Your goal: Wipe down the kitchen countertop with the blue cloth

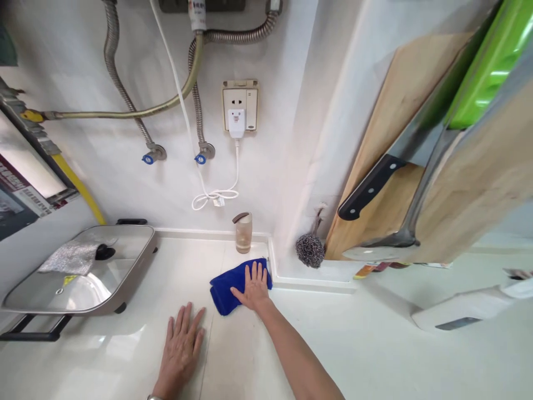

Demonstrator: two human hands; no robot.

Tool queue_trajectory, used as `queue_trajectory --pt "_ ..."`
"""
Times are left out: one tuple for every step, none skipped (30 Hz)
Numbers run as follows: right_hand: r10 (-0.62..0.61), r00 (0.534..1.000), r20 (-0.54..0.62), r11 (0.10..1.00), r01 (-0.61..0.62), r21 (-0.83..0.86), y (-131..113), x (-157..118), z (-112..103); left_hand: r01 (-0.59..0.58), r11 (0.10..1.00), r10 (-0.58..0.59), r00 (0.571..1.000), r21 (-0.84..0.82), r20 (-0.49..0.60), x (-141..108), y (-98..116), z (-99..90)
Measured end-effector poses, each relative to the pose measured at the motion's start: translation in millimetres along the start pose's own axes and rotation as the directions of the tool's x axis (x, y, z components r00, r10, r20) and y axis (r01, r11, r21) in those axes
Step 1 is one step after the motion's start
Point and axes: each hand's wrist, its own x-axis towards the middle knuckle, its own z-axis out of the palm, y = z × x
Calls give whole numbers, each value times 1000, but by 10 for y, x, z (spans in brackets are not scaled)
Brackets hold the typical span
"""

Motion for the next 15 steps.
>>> queue_trajectory --pt "15 1000 -2 1000 -15 3 -48 -11 -21 -2 1000 2 1000 0 -1 4 -8 -2" --pt "28 1000 -6 1000 -28 6 -105 -49 -38 -5 1000 5 1000 -1 0 11 -18 -6" --pt "41 999 -14 999 -41 9 -169 -117 -49 -6 1000 6 1000 -1 5 20 -27 -11" --pt "53 998 -20 999 -52 12 -236 -213 -54 -4 1000 4 1000 -2 12 31 -36 -17" --pt "62 998 -27 998 -61 14 -302 -336 -55 1 1000 -1 1000 -4 18 45 -42 -23" --pt "66 997 -29 998 -66 21 -361 -480 -53 9 1000 -9 1000 -7 25 60 -45 -30" --pt "67 998 -13 997 -66 28 -408 -641 -50 16 1000 -16 999 -11 31 77 -44 -38" --pt "40 999 -4 998 -40 50 -438 -815 -51 22 1000 -22 999 -15 35 94 -39 -45" --pt "-14 1000 5 995 13 101 -448 -999 -58 25 1000 -25 999 -18 38 113 -31 -52" --pt "-63 998 15 987 60 148 -436 -1190 -73 27 999 -26 999 -20 38 132 -20 -59" --pt "-109 994 22 975 103 195 -404 -1388 -98 27 999 -26 999 -22 40 151 -8 -67" --pt "-145 989 30 963 134 235 -354 -1591 -131 28 999 -27 999 -23 44 170 4 -74" --pt "-165 985 40 953 148 265 -289 -1797 -170 30 999 -28 998 -25 53 188 15 -82" --pt "-173 984 50 945 152 288 -214 -2006 -212 32 999 -30 997 -25 66 206 23 -88" --pt "-175 983 58 940 149 306 -130 -2213 -253 34 999 -31 996 -24 82 222 27 -94"
